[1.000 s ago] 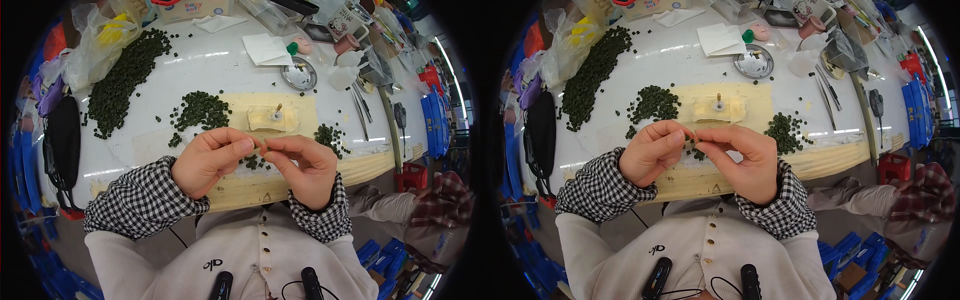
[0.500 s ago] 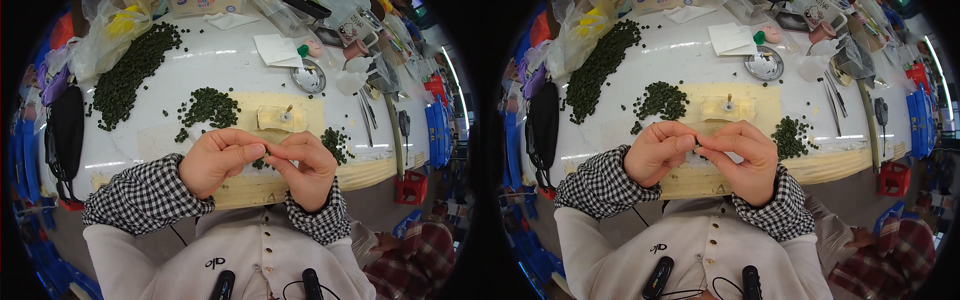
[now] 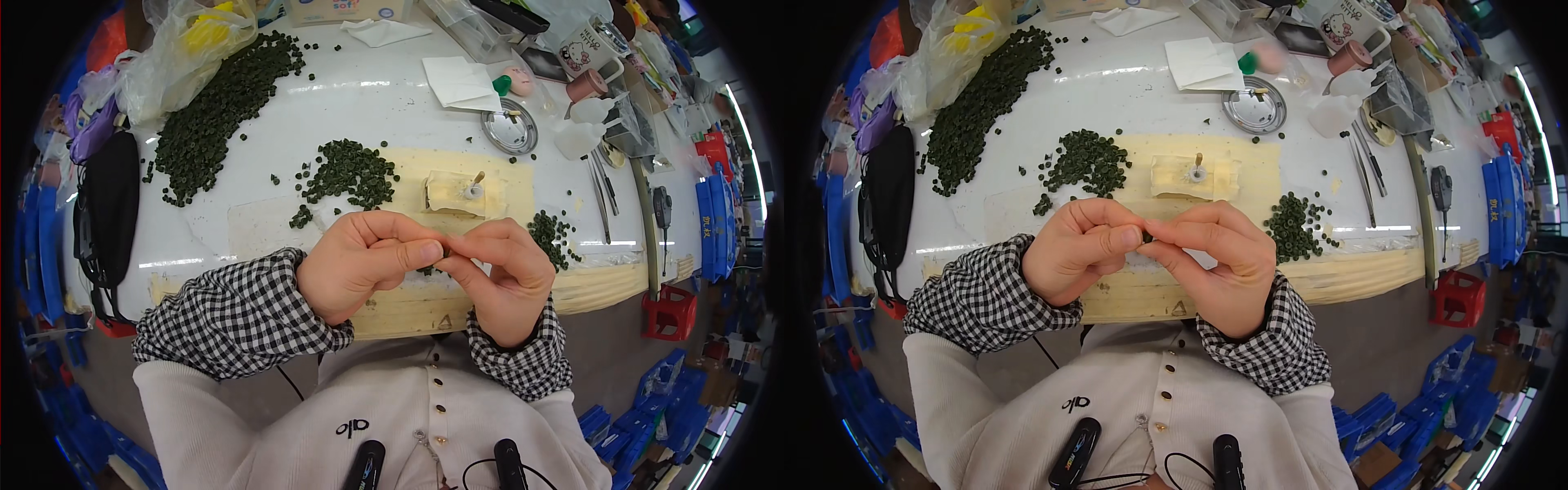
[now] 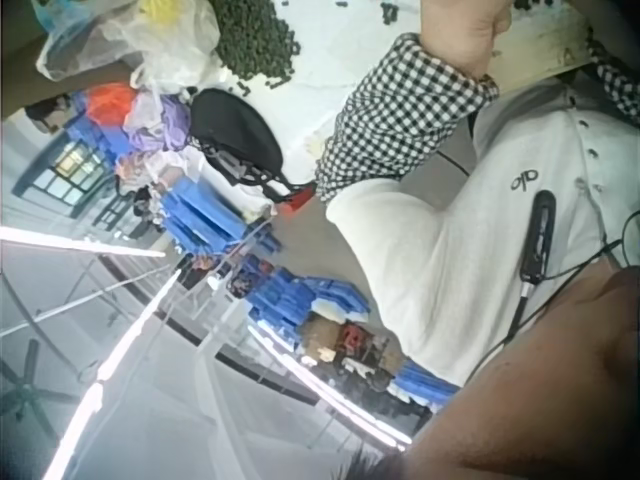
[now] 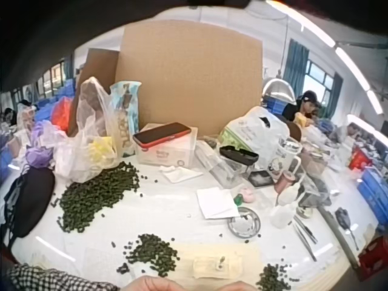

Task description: Assembling small green plastic components at a workbench in a factory environment.

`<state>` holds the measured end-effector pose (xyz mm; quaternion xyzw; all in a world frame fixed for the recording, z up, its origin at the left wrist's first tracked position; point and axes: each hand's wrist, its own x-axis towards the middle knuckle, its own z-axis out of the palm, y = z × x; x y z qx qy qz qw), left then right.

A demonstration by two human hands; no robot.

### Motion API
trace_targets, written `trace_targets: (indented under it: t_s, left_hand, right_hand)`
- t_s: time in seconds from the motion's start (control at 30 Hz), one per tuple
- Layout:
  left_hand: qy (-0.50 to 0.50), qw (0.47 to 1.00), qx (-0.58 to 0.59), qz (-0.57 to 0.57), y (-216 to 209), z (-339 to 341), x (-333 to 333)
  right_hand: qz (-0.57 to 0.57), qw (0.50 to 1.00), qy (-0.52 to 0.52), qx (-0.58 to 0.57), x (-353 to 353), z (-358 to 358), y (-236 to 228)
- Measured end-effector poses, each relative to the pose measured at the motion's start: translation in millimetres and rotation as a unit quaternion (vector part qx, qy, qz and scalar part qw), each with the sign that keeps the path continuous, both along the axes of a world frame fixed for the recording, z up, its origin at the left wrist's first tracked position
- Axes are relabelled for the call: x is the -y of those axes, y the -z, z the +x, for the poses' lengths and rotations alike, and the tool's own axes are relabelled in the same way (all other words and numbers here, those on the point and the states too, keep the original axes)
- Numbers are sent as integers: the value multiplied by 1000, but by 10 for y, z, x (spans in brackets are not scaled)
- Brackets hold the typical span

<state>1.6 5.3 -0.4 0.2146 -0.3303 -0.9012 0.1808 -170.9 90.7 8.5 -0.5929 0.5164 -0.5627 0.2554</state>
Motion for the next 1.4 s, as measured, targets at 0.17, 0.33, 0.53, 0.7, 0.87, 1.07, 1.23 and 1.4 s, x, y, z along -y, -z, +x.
trace_targets:
  t_s: [0.17,0.33,0.53,0.7,0.87,1.07,1.23,1.4]
  left_hand:
    - [-36,999,6,-22,-54,-15,-16]
    - [-100,990,23,-92,-109,-9,35]
    - [-161,951,89,-250,-135,-57,2]
    - [-150,915,129,-350,-228,-12,-7]
    - [-165,879,121,-430,-157,3,30]
    - [-171,877,120,-434,-144,-4,29]
    - [-174,869,127,-446,-160,3,30]
    - [-171,862,137,-457,-143,12,36]
  right_hand:
    - [-24,998,21,-47,-20,27,-18]
    - [-3,998,-24,-59,-11,67,-61]
    - [1,998,-29,-64,-7,76,-55]
    - [-8,997,-21,-74,3,70,-67]
    - [1,998,-37,-56,-8,50,-75]
    - [7,998,-36,-41,-14,47,-60]
    - [13,999,-35,-39,-21,42,-43]
    - [12,998,-36,-44,-20,35,-40]
